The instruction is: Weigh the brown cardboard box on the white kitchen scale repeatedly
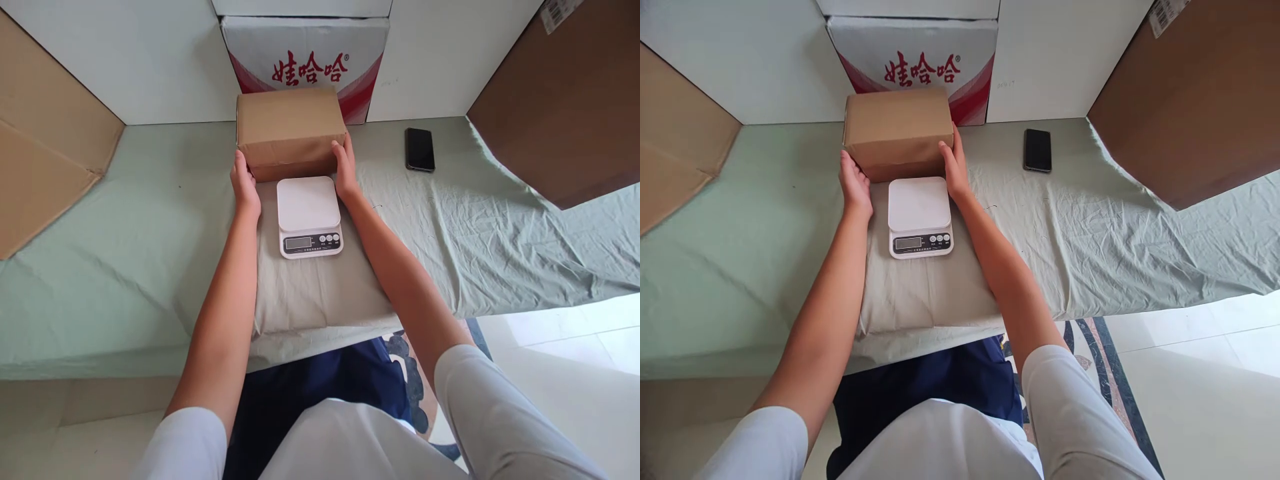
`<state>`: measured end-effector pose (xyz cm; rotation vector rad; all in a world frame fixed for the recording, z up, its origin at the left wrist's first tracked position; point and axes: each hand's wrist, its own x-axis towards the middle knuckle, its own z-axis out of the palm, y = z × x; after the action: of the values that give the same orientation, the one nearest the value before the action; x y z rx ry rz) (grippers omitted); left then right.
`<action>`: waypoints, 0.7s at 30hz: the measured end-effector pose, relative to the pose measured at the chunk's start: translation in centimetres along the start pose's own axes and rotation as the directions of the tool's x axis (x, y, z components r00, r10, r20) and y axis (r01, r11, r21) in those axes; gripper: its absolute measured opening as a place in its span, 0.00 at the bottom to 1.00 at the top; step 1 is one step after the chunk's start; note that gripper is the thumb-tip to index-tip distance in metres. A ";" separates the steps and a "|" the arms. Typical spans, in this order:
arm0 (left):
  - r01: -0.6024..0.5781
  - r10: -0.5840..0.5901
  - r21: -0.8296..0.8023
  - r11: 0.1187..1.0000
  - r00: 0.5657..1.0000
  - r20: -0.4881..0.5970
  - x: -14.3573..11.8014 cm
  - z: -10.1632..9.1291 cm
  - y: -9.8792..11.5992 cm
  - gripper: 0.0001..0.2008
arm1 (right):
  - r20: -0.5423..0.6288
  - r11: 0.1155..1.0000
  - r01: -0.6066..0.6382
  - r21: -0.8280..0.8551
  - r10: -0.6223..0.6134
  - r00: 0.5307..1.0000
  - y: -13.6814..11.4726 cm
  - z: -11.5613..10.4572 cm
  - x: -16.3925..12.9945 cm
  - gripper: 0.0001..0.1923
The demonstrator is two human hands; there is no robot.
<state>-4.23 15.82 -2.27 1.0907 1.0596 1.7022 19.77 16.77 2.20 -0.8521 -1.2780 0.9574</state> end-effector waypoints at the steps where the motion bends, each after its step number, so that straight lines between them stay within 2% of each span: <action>1: 0.024 -0.024 0.017 1.000 1.000 -0.013 -0.1 0.2 0.1 0.41 | 0.004 1.000 -0.003 0.001 0.003 1.000 0.3 -0.2 0.1 0.35; 4: 0.067 -0.066 0.028 0.997 0.997 -0.036 -0.1 0.8 0.4 0.41 | -0.015 1.000 0.009 0.025 -0.009 1.000 0.7 -0.4 0.4 0.37; 12: 0.057 -0.056 0.004 0.998 0.998 -0.022 -0.1 1.9 0.5 0.41 | -0.103 0.999 -0.013 0.050 0.018 0.995 0.6 -0.8 0.1 0.34; 17: 0.033 -0.032 -0.016 0.999 0.999 0.016 -0.3 2.2 0.9 0.46 | -0.112 0.998 -0.034 0.049 0.040 0.993 0.7 -0.9 0.3 0.35; 21: 0.027 -0.026 -0.026 0.999 0.999 0.039 -0.3 2.4 1.0 0.49 | -0.075 0.995 -0.068 0.066 0.073 0.994 0.9 -1.2 0.8 0.35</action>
<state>-2.04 15.71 -0.78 1.0834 1.0206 1.6635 20.90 17.84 1.57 -0.8820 -1.1520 1.0063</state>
